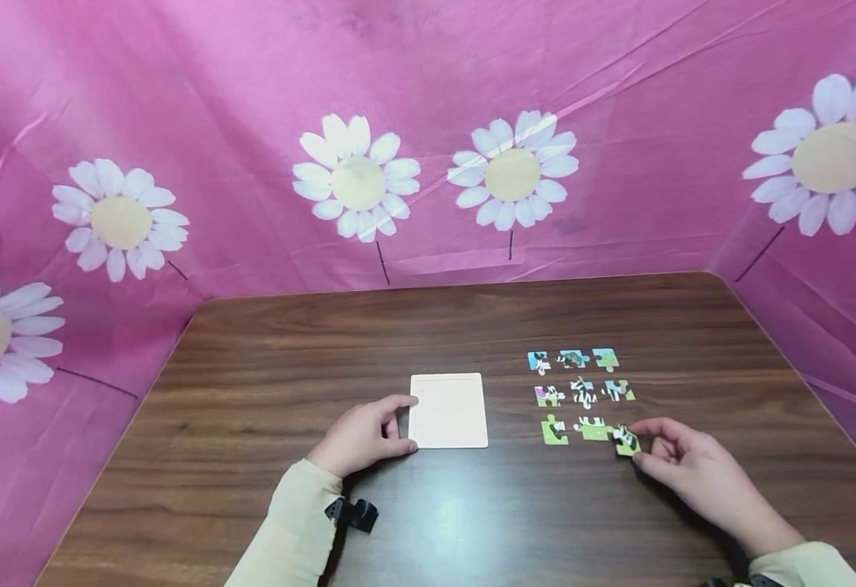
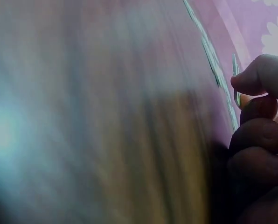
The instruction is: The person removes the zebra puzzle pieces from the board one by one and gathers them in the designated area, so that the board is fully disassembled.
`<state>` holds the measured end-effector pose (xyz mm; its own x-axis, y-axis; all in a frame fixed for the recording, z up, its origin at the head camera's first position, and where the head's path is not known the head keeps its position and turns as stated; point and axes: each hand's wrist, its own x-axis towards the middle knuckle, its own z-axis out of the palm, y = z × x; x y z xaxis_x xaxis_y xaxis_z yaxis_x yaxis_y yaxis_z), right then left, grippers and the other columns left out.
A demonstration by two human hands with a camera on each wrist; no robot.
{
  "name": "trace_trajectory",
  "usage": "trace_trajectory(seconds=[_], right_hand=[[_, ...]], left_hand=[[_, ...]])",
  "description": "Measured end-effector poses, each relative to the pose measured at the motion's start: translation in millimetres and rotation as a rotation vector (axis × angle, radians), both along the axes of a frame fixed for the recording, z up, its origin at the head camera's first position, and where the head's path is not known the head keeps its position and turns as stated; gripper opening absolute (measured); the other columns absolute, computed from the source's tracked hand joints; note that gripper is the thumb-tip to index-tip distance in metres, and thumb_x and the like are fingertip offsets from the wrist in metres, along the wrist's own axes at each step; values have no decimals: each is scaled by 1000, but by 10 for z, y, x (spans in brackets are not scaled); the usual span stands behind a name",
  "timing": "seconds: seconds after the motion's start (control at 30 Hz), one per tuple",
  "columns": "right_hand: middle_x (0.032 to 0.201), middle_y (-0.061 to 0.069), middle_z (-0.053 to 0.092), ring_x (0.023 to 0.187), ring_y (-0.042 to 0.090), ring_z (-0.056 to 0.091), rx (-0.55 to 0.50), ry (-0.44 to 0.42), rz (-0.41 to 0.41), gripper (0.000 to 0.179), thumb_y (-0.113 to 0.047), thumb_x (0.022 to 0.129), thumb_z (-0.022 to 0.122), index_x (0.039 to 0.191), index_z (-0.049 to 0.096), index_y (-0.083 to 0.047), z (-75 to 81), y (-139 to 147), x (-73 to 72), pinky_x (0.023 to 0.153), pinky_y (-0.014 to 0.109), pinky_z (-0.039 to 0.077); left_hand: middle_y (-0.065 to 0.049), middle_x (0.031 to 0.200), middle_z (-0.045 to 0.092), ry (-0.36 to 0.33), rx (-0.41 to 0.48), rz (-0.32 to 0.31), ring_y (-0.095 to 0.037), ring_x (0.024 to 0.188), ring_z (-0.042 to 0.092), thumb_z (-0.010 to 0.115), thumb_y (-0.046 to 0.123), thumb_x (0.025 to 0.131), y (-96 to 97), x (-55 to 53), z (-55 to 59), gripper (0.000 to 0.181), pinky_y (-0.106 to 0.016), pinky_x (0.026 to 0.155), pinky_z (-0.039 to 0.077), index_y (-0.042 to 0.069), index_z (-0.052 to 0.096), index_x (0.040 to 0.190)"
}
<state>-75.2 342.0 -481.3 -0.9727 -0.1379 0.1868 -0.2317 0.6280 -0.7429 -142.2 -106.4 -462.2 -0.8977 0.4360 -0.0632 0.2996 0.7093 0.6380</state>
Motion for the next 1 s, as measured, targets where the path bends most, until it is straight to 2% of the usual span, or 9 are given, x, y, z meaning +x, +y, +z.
trace_trajectory(seconds=[0.2,0.43,1.0], right_hand=[[62,-10,45,52,4,41,56,33,-17,31,7,82,72,111,63,0,-4,163,-87,52,26,30],[63,-13,43,52,2,39,175,20,-8,31,1,83,74,111,66,-7,23,175,-157,51,27,27],[63,-11,43,52,4,39,171,-38,-30,30,-3,85,74,114,66,-5,27,145,-192,51,27,29]], left_hand=[[18,62,56,-11,-2,1,1,56,52,83,31,81,5,17,15,58,-24,65,44,19,62,134],[18,61,56,-6,-1,-3,1,56,52,83,31,81,-2,24,14,58,-23,64,44,19,62,133],[17,62,55,-5,0,-3,1,56,52,83,30,80,4,9,-1,58,-23,63,44,16,62,133]])
